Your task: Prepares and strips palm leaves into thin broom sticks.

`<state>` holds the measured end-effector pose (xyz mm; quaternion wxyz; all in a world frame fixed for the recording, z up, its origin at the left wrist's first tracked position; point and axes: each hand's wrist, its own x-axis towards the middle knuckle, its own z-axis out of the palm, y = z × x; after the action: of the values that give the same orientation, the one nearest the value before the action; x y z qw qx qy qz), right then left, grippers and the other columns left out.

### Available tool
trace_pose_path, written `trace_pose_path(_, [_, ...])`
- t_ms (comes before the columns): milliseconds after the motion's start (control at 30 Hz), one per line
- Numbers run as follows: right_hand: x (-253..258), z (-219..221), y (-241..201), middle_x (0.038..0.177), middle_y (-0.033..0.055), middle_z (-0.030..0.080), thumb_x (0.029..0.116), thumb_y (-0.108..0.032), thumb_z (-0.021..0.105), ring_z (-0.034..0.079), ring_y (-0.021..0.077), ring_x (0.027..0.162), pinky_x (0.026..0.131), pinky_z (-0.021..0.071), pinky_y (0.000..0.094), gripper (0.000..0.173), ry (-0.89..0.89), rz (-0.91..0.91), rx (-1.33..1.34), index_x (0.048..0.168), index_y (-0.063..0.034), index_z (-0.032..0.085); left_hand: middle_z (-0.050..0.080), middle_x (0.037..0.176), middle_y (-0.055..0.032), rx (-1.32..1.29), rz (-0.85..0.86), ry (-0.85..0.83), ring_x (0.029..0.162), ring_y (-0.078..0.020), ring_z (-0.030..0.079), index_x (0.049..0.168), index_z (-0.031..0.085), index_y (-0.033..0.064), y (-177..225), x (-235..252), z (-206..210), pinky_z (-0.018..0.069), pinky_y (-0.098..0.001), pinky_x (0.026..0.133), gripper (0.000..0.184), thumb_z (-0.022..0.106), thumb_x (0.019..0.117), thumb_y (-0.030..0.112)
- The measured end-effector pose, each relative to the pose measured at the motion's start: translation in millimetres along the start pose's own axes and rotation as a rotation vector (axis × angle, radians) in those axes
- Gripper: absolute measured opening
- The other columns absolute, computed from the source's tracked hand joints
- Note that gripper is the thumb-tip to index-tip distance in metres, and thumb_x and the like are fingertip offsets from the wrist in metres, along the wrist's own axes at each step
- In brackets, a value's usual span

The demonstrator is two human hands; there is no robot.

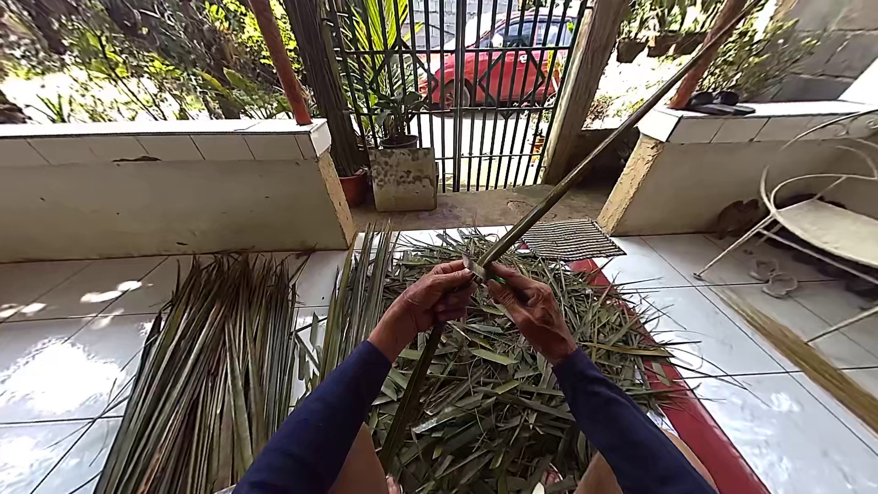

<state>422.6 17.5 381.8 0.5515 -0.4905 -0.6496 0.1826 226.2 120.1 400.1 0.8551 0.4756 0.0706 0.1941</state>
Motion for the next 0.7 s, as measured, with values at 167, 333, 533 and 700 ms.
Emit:
trace_pose_path(167, [-2.7, -4.3, 1.9, 0.1, -0.0008, 0.075, 0.1043, -0.033, 0.061, 0.068, 0.0054, 0.082, 0.077, 0.0576, 0.0244, 0.034, -0.002, 0.002, -0.032, 0.132, -0.0168, 0.071, 0.04, 0.057, 0.0063, 0.029, -0.011, -0.006, 0.041, -0.0017, 0.037, 0.097, 0.061, 0.0095, -2.2, 3.6, -3.2, 0.0342, -0.0152, 0.04, 0.017, 0.049, 0.1072, 0.018])
trace_pose_path(333, [-2.7, -3.3, 3.0, 0.097, -0.001, 0.074, 0.1054, -0.032, 0.059, 0.066, 0.005, 0.078, 0.074, 0.0559, 0.0242, 0.033, 0.04, 0.06, -0.06, 0.132, -0.0163, 0.071, 0.055, 0.068, -0.0043, 0.236, 0.021, 0.126, 0.046, -0.0106, 0.052, 0.108, 0.061, 0.0081, -7.5, 8.1, 3.3, 0.0492, -0.0236, 0.044, 0.019, 0.053, 0.1082, 0.025])
trace_pose_path(533, [0.3, -0.8, 4.9, 0.095, -0.0014, 0.075, 0.1047, -0.037, 0.059, 0.066, 0.0056, 0.077, 0.074, 0.0557, 0.026, 0.036, 0.021, 0.105, -0.076, 0.132, -0.0182, 0.071, 0.057, 0.066, -0.0061, 0.233, 0.033, 0.179, 0.048, -0.0128, 0.056, 0.112, 0.06, 0.0064, -9.3, 9.8, 5.4, 0.0524, -0.0262, 0.046, 0.014, 0.055, 0.1064, 0.019])
trace_pose_path(700, [0.4, 0.2, 2.0, 0.097, -0.0009, 0.074, 0.1043, -0.037, 0.06, 0.066, 0.0059, 0.078, 0.074, 0.0556, 0.0258, 0.037, -0.003, 0.108, -0.044, 0.134, -0.0176, 0.07, 0.059, 0.068, -0.0073, 0.316, 0.041, 0.212, 0.048, -0.0111, 0.055, 0.106, 0.061, 0.0041, -9.5, 9.9, 5.4, 0.0474, -0.0222, 0.044, 0.02, 0.051, 0.109, 0.021])
